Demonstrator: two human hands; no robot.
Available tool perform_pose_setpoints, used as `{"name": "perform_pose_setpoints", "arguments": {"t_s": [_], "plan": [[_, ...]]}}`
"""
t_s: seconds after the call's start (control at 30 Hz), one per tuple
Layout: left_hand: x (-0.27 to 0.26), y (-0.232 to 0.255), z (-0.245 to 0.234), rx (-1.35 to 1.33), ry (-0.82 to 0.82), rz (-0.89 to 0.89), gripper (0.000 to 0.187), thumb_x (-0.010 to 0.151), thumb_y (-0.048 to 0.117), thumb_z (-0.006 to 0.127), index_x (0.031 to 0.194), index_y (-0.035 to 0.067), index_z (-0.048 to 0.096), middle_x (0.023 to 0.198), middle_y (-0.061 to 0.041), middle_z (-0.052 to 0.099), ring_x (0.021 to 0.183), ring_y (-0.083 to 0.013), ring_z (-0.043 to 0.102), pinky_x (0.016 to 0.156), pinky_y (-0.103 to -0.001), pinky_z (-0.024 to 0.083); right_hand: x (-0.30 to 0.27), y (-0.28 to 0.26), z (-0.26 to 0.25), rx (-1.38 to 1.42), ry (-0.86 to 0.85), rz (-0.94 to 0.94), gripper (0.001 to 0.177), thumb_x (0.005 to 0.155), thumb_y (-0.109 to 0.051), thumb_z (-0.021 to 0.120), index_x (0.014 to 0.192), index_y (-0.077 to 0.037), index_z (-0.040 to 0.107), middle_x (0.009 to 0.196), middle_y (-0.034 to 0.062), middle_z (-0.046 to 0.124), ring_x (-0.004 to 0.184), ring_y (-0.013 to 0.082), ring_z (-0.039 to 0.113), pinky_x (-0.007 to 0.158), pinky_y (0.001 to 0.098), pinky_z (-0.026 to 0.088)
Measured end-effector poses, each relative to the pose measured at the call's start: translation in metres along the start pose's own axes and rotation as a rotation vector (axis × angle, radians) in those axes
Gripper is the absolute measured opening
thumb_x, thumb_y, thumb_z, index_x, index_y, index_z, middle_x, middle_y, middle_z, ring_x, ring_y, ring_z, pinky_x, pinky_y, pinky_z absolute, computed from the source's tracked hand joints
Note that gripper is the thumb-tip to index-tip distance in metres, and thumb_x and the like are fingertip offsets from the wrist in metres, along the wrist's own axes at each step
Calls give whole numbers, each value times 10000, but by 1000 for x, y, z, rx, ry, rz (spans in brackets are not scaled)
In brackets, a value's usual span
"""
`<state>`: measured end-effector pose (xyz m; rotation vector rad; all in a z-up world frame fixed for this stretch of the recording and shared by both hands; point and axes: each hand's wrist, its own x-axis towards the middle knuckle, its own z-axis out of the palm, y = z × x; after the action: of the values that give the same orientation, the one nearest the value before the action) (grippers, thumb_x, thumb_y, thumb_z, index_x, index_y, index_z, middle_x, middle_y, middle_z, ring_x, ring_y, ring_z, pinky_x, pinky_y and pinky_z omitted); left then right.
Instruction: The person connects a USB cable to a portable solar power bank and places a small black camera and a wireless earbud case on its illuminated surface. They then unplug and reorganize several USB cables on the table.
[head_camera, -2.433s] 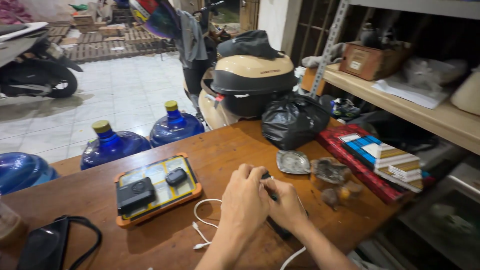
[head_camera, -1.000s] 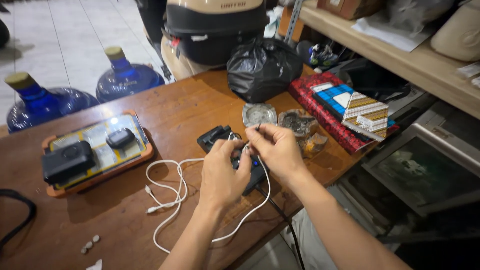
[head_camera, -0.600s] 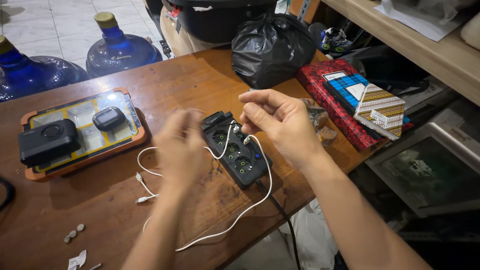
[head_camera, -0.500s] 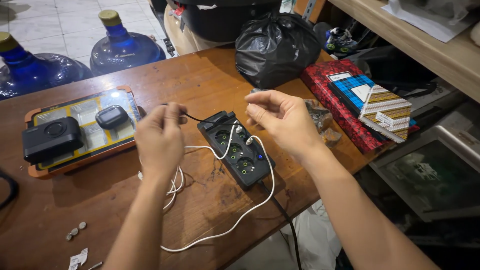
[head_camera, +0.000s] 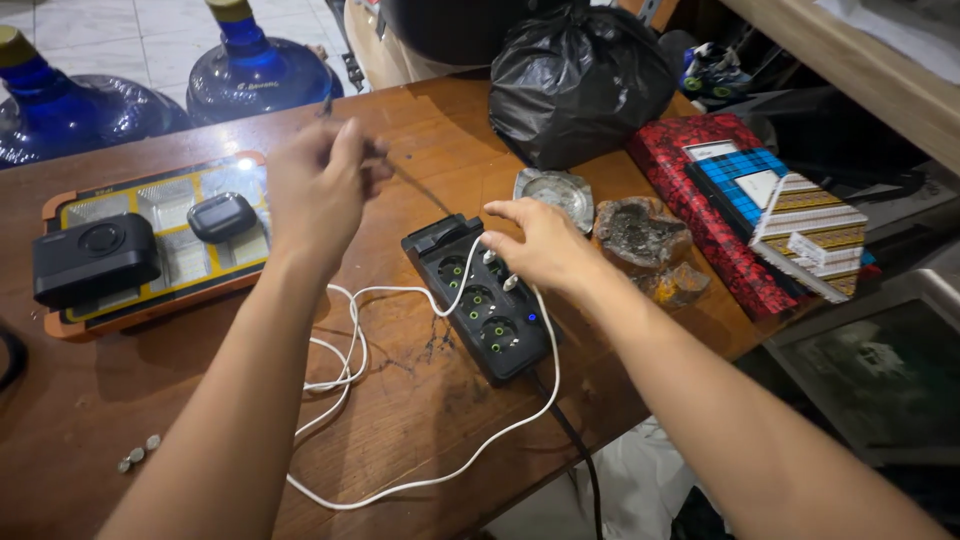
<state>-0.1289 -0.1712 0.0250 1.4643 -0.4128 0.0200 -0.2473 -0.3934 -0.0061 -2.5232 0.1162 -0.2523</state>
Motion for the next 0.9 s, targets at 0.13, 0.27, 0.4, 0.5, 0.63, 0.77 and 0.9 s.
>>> {"name": "perform_pose_setpoints", "arguments": {"t_s": [0.13,0.27,0.4,0.5,0.63,0.77,0.9], "plan": [[23,3,14,30,-61,49,284,1054,216,580,951,-18,705,875,-67,745,696,-108,741,555,-242,564,9,11,4,99,-113,75,360,902,-277,710,1190,-62,733,1028,116,775,956,198,756,852,324,573],[30,7,25,55,-81,75,289,1048,213,588,916,-9,718,840,-49,746,668,-99,749,544,-229,585,11,29,6,270,-163,21,258,979,-234,680,1131,-48,774,913,60,794,851,125,688,783,287,548],[30,13,34,52,-83,82,296,1044,219,577,886,10,713,823,-35,743,659,-94,755,532,-225,574,4,39,0,327,-203,59,236,950,-153,686,1145,-53,772,958,29,787,873,84,676,798,267,545],[26,17,44,1,-96,84,275,1034,214,572,891,35,726,832,-20,758,663,-93,761,565,-221,599,-4,38,-7,330,-206,152,255,929,-112,656,1152,-67,773,1005,20,790,911,85,697,832,263,555],[18,22,59,-83,-132,75,247,1033,224,603,900,52,721,845,-3,759,720,-87,781,621,-226,630,-19,34,-14,396,-196,219,265,910,-116,673,1150,-53,765,1036,39,789,946,94,707,859,268,558],[6,26,70,-162,-193,92,241,1039,236,615,918,58,723,854,-4,758,737,-97,770,643,-228,618,-25,31,-17,419,-234,111,282,878,-136,719,1126,-13,768,1034,60,794,958,102,720,880,264,569],[-6,27,75,-237,-233,115,225,1050,227,622,947,56,725,882,-14,764,758,-102,768,674,-231,628,-24,28,-16,248,-185,51,270,868,-197,718,1074,-36,785,922,83,796,853,127,729,805,282,571]]}}
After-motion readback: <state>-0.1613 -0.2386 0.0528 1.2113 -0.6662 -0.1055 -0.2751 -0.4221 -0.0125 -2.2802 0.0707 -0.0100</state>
